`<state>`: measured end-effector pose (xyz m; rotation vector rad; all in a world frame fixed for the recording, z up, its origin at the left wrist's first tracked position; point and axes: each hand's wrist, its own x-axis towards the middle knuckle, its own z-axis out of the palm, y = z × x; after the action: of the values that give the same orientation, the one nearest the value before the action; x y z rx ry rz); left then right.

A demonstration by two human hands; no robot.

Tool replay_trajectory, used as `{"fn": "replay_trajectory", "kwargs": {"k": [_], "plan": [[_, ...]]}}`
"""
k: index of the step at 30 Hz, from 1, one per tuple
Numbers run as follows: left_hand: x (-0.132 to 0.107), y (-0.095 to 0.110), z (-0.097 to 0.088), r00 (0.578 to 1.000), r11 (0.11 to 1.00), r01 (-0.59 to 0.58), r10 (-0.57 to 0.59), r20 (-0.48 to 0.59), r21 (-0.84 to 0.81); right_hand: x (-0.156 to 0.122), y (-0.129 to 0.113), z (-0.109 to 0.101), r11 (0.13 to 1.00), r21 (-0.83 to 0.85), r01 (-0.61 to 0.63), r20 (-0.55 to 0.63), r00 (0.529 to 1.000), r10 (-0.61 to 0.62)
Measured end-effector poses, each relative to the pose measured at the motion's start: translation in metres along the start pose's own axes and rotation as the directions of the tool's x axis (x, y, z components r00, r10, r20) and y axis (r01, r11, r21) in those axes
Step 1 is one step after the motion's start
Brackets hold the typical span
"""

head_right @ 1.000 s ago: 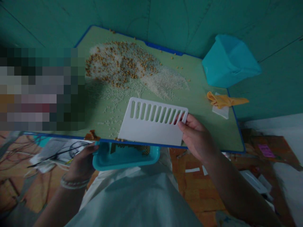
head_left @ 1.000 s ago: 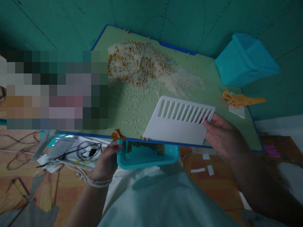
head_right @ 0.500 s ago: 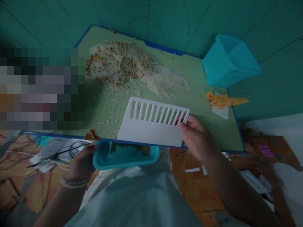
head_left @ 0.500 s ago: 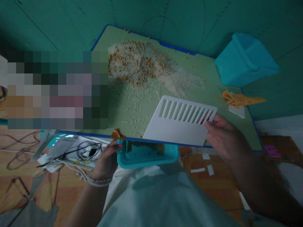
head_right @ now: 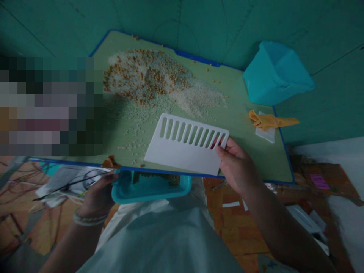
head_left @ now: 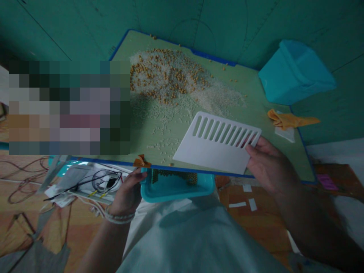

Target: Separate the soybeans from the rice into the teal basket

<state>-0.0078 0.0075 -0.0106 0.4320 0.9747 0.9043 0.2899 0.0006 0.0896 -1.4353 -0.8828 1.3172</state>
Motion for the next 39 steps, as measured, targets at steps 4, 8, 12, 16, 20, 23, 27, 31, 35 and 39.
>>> {"fn": "replay_trajectory", "kwargs": {"k": [4, 8, 12, 16, 20, 23, 27, 31, 35, 39], "plan": [[0.000, 0.000, 0.000, 1.000, 1.000, -0.014, 0.014, -0.005, -0.009, 0.001, 0.001, 0.001, 1.000, 0.002, 0.000, 0.006, 1.000, 0.000], [-0.001, 0.001, 0.000, 1.000, 1.000, -0.008, 0.008, 0.001, -0.011, 0.003, 0.003, 0.002, 0.999, 0.038, -0.001, 0.006, 1.000, 0.001], [-0.002, 0.002, 0.000, 1.000, 1.000, 0.003, -0.003, 0.003, -0.019, 0.003, 0.003, 0.004, 0.999, 0.046, -0.027, 0.029, 0.999, 0.025], [-0.002, 0.002, -0.001, 1.000, 0.999, 0.010, -0.009, 0.020, -0.042, 0.003, 0.001, 0.004, 0.998, 0.049, -0.028, 0.047, 0.999, 0.025], [-0.002, 0.001, -0.003, 0.999, 0.998, 0.005, -0.001, 0.055, -0.064, 0.006, -0.002, 0.002, 0.998, 0.062, 0.021, 0.008, 1.000, -0.022], [-0.001, 0.000, -0.004, 0.997, 0.997, -0.028, 0.033, 0.072, -0.074, 0.007, -0.006, 0.002, 0.994, 0.056, 0.089, -0.034, 0.996, -0.087], [-0.001, -0.002, -0.003, 0.997, 0.997, -0.046, 0.049, 0.061, -0.059, 0.002, -0.005, 0.010, 0.991, 0.074, 0.109, -0.032, 0.994, -0.107], [0.000, -0.003, -0.004, 0.999, 0.999, -0.022, 0.023, 0.031, -0.041, -0.004, 0.008, 0.024, 0.992, 0.102, 0.071, -0.004, 0.997, -0.071], [0.001, -0.003, -0.005, 1.000, 1.000, -0.015, 0.014, -0.028, -0.021, -0.003, 0.023, 0.031, 0.994, 0.102, 0.050, 0.029, 0.998, -0.054], [0.000, -0.002, -0.003, 0.999, 0.999, -0.008, 0.006, -0.040, -0.049, 0.004, 0.026, 0.036, 0.993, 0.057, 0.099, 0.101, 0.989, -0.104]]}}
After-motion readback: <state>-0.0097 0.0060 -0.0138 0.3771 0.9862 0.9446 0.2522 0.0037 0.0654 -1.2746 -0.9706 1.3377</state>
